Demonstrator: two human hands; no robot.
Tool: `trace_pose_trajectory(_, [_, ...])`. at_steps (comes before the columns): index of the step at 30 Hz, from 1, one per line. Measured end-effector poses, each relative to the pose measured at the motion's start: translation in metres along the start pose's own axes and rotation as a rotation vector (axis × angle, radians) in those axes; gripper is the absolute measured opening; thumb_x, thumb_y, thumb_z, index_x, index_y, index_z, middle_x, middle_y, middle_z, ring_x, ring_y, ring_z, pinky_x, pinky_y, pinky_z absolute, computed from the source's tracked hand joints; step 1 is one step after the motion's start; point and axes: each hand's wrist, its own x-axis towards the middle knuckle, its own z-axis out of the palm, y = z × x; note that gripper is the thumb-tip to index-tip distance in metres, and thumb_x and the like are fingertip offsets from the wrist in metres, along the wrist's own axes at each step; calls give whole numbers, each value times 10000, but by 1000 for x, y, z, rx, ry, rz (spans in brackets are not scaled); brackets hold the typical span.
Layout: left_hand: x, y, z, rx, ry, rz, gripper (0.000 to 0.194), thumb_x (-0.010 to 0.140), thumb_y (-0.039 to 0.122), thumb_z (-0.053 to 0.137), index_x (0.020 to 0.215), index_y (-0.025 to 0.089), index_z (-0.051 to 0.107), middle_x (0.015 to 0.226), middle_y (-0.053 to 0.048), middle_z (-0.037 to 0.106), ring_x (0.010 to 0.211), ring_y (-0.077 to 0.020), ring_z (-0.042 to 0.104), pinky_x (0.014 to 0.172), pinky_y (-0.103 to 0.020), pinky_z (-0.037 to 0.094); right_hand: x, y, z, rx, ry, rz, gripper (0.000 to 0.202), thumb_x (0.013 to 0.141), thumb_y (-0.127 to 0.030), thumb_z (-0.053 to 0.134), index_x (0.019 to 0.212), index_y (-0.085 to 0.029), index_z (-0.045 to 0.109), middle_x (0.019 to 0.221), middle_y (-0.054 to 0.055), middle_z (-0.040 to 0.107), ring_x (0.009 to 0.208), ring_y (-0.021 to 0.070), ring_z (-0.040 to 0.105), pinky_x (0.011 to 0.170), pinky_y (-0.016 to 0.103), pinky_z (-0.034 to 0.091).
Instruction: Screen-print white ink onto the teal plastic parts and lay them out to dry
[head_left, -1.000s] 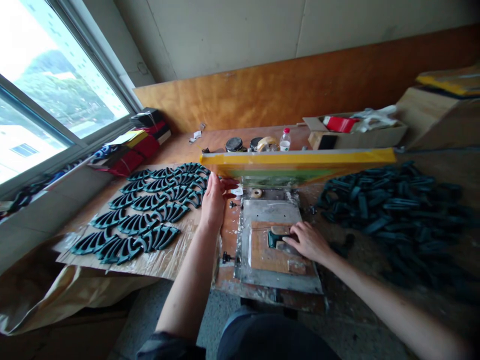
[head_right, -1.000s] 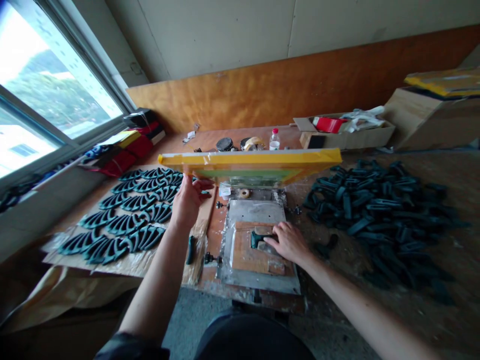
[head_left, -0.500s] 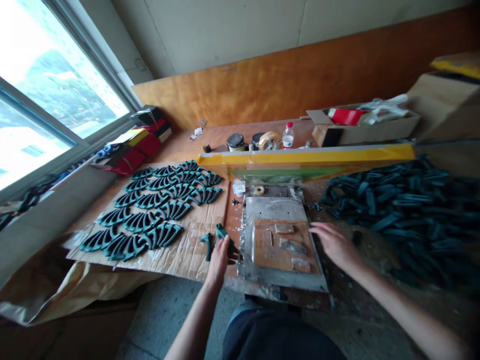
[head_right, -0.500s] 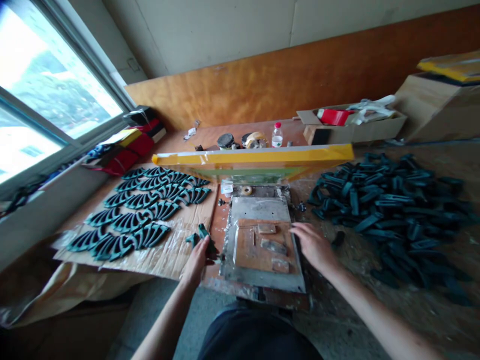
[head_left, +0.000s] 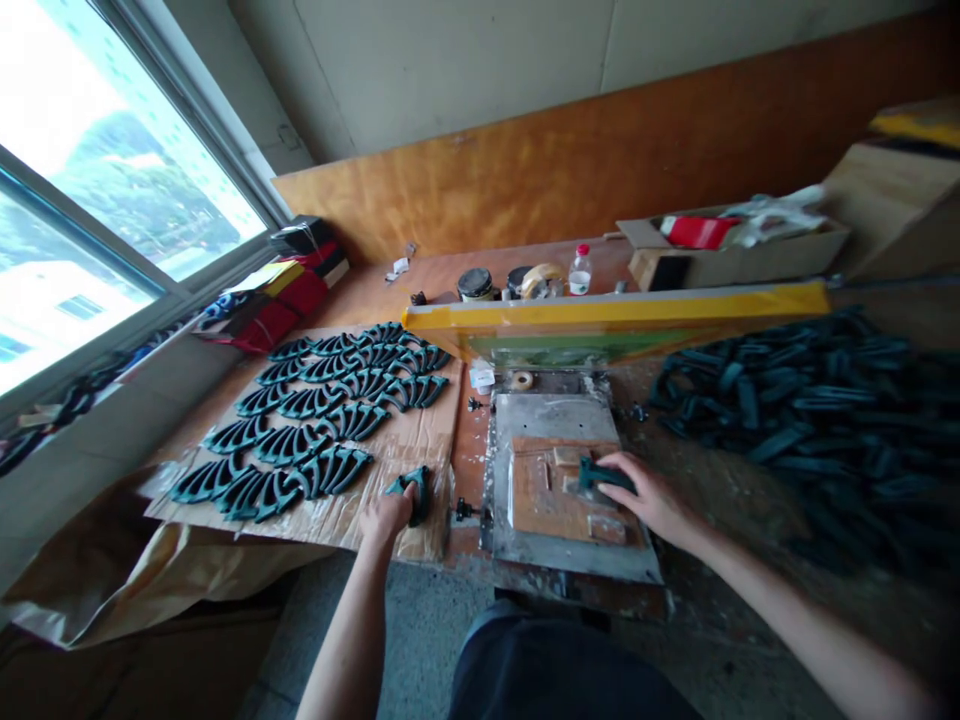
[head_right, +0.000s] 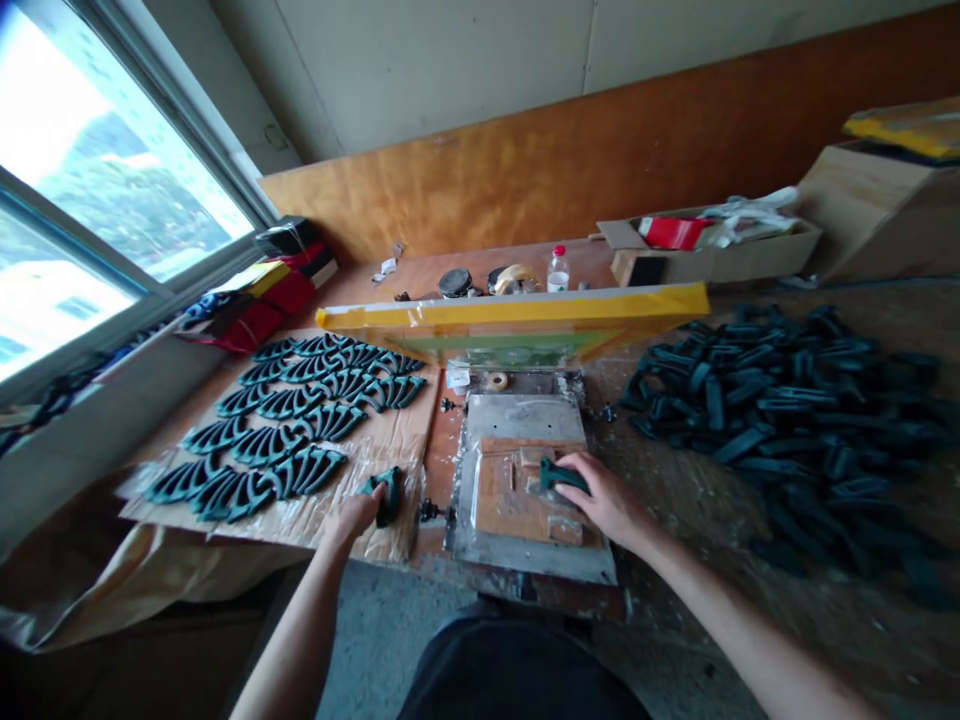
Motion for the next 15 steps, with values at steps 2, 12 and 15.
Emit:
trace_pose_trajectory(2, [5,27,-23,-105,19,74,431,860,475,481,922,104,692,804,-189,692,922,-354,664,849,-481,461,13,-26,13,-97,-51,-110,296,959,-355,405,1119,-235,622,1028,61,648,920,201,633,820,330,512])
trace_pose_trajectory(12, [-52,166,-106,-1324,5,735,723,859,750,253,872,143,646,566,-20,575,479,-113,508,495,-218,430,45,-37,1,-538,-31,-382,468,848,-192,548,1303,-296,577,962,71,615,955,224,547,817,336,468])
trace_pose_trajectory(15, [-68,128,-84,-1210,7,615,689,865,726,318,949,149,685,689,-39,648,575,-135,562,530,-232,447,62,-43,-12,-495,25,-347,486,839,-285,598,1322,-283,548,1046,82,598,1016,250,540,860,378,471])
